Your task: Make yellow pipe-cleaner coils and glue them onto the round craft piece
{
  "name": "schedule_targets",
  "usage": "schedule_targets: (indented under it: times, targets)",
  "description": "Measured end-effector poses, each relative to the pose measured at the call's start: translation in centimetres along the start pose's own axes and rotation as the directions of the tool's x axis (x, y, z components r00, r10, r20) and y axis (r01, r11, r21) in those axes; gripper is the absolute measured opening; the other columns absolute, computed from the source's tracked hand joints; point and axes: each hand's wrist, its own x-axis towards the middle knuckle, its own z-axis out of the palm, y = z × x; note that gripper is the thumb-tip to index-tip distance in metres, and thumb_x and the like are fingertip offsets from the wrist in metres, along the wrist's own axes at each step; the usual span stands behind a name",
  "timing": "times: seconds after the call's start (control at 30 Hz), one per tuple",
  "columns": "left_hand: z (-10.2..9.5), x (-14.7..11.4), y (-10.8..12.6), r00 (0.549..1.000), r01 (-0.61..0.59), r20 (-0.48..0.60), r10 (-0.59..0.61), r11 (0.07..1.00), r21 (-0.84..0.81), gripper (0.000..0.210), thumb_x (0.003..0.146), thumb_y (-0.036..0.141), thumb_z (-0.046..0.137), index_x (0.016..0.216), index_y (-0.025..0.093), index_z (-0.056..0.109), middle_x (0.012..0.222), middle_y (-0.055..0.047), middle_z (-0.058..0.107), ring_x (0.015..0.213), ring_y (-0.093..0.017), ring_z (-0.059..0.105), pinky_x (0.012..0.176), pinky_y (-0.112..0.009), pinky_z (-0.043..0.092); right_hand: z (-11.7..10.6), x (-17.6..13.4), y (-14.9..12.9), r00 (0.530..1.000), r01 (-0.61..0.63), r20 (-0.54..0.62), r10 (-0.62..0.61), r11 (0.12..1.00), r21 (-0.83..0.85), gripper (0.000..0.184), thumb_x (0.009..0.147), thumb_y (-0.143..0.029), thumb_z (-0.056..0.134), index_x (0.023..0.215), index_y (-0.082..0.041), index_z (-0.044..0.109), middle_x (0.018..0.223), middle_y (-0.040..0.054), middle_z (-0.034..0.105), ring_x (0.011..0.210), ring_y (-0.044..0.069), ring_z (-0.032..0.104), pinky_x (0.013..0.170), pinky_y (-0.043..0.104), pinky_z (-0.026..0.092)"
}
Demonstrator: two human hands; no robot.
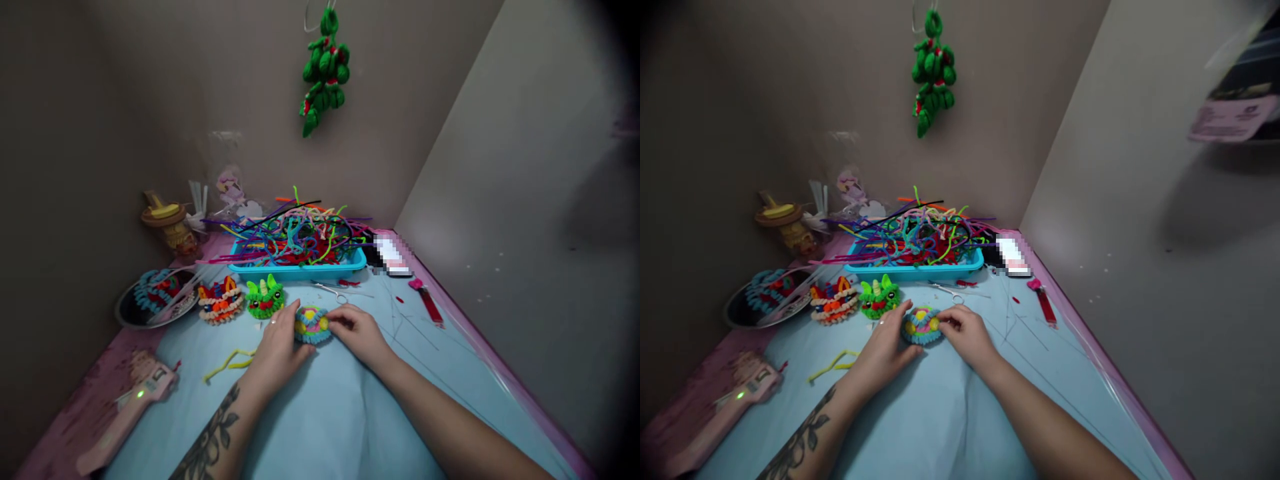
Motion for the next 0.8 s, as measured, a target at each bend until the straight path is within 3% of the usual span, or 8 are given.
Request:
schedule_targets:
  times: [0.27,0.63,0.8]
  targets:
    - [-0.03,0.01,0.38,0.999,0.039,-0.002,-0.039,0.999,-0.013,0.07,0.077,0.025,0.062,0.138,0.011,0.031,0.133,-0.019,0.049,0.123,-0.03,0.045,0.102,-0.047,0.038,0.64,-0.47,-0.61,0.986,0.16,-0.004,-0.164,0.967,-0.198,0.011,0.076,-0.012,0.062,0.082,-0.019,0.069,0.078,0.0032,0.063,0.068,0.014,0.058,0.064,0.026,0.047]
    - [0.34,0.08,0.01,1.0,0.014,-0.021,-0.014,1.0,-0.011,0.071,0.076,0.025,0.063,0.138,0.011,0.031,0.13,-0.019,0.051,0.121,-0.029,0.047,0.101,-0.045,0.039,0.67,-0.18,-0.67,0.987,0.159,0.035,-0.155,0.971,-0.178,0.015,0.075,-0.007,0.059,0.078,-0.019,0.067,0.076,0.0019,0.062,0.066,0.013,0.058,0.06,0.023,0.046]
    - [0.31,0.11,0.12,0.999,0.012,-0.033,-0.012,1.0,-0.015,0.07,0.075,0.024,0.063,0.137,0.012,0.033,0.129,-0.018,0.053,0.121,-0.03,0.047,0.1,-0.047,0.039,0.67,-0.3,-0.72,0.987,0.162,0.028,-0.159,0.973,-0.165,0.015,0.076,-0.009,0.061,0.08,-0.02,0.07,0.077,0.0025,0.065,0.07,0.015,0.061,0.065,0.026,0.047]
